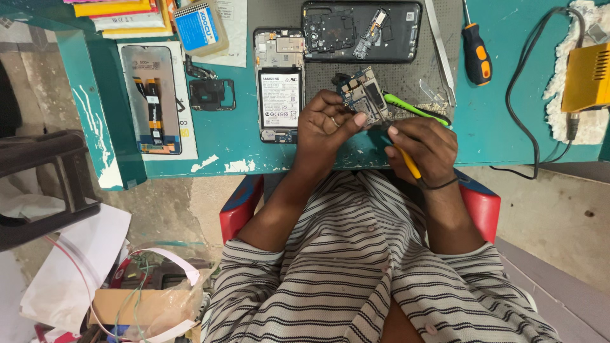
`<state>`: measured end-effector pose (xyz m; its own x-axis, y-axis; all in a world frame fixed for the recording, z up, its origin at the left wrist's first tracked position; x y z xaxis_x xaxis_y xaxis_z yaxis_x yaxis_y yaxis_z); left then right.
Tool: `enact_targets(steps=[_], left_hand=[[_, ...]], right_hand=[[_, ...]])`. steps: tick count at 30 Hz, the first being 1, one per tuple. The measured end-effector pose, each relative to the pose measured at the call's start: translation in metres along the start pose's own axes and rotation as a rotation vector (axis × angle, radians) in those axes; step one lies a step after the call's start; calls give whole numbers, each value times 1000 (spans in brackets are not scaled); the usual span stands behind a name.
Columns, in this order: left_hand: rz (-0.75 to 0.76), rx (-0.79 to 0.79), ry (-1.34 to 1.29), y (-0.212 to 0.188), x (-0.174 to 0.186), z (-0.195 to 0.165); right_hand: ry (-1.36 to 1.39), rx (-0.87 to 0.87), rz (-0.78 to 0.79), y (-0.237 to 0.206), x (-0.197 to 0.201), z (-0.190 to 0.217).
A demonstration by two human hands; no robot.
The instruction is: The person sits at a repair bench holding a disassembled phone motherboard in one hand and works on it with a soldering iron, repeatedly touching the board's components and repositioning the board to work on different areas. A disassembled phone body, battery, and screwdriver rest on the bench nearby.
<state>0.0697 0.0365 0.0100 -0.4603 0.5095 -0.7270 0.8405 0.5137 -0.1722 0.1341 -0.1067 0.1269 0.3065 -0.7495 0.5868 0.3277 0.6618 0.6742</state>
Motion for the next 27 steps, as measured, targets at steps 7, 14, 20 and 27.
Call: enact_targets(steps=[7, 14, 20, 27], left_hand=[[4, 22, -36, -1, -1, 1], [-22, 19, -23, -1, 0, 1], [-27, 6, -17, 0, 1, 1], [-50, -3, 12, -2, 1, -2]], right_hand=[[4, -20, 5, 1, 1, 0], [-42, -32, 14, -1, 0, -2], [-63, -48, 17, -1, 0, -2], [-48, -36, -15, 1, 1, -1]])
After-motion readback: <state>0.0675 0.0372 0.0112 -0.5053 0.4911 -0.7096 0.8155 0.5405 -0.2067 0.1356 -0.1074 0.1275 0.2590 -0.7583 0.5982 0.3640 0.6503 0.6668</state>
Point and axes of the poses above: each hand's wrist, its own y-axis towards the middle knuckle, its own x-axis out of the back of the hand, z = x × y, the point moved 8 cm from there along y, towards the middle knuckle, and after that the axes turned 5 degrees about -z, right-handed, at the moved point
